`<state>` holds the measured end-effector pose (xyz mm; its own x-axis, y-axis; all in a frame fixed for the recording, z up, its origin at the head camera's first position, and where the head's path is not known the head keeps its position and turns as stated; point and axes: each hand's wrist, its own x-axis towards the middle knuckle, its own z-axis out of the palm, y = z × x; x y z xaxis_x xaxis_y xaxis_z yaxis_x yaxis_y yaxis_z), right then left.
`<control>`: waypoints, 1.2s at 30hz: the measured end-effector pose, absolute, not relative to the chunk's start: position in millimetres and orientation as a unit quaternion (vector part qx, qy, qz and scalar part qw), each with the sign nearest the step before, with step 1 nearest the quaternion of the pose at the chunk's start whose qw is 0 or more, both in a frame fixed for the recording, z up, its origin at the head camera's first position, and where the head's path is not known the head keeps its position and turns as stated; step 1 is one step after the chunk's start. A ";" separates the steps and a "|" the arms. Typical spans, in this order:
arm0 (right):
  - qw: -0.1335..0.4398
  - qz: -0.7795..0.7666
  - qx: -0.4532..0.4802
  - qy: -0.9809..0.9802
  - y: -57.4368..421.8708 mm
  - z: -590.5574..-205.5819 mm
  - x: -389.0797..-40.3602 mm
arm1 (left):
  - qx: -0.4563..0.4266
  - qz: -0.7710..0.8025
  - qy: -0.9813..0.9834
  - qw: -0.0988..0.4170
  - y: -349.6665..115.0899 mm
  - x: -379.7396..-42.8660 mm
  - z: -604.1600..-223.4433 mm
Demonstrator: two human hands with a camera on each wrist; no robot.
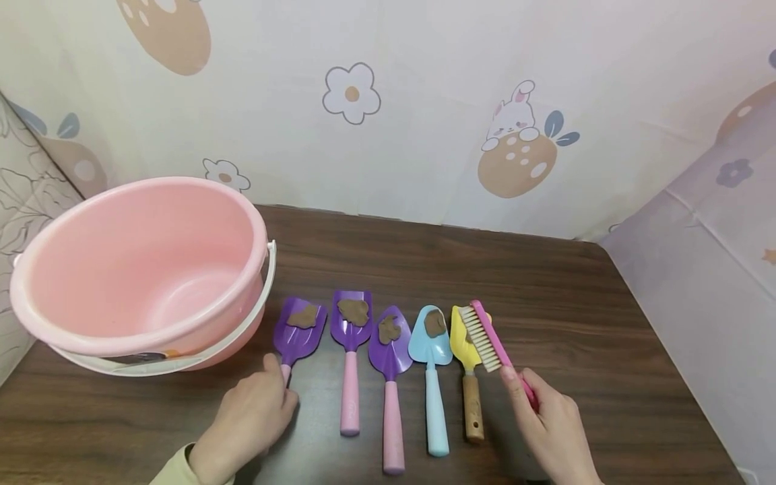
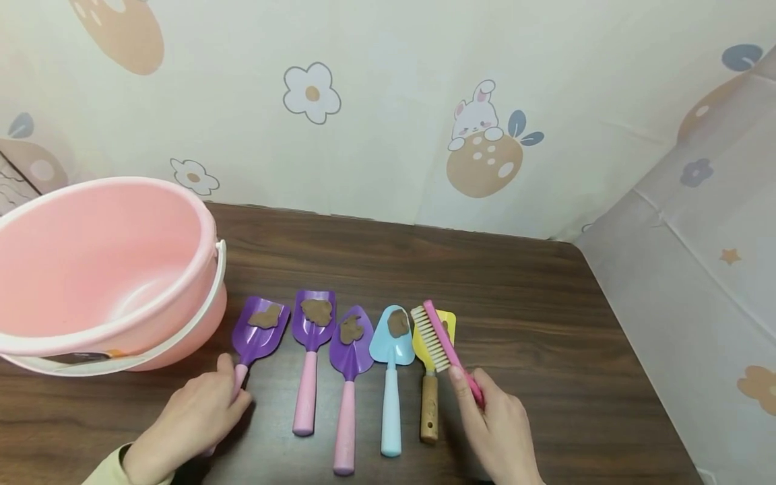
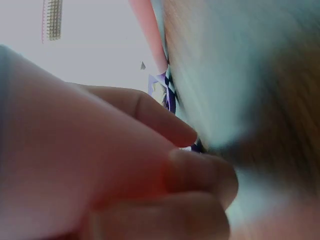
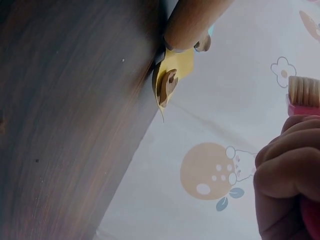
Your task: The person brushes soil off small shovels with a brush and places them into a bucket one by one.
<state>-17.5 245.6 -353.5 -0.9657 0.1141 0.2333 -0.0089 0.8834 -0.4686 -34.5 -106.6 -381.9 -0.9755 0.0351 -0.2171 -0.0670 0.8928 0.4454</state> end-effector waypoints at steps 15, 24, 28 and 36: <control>0.139 0.252 -0.025 -0.957 242.7 -354.1 -15.6 | 0.003 0.286 0.949 0.129 -102.6 -24.3 -365.6; 0.172 0.262 -0.016 -0.949 240.3 -355.2 -13.2 | 0.029 0.316 0.939 0.130 -95.3 -17.7 -354.4; 0.173 0.264 -0.016 -0.949 239.3 -354.4 -12.5 | 0.033 0.322 0.937 0.127 -93.2 -16.1 -352.3; 0.162 0.258 -0.010 -0.952 235.1 -350.2 -10.8 | 0.047 0.340 0.930 0.132 -88.8 -14.2 -352.7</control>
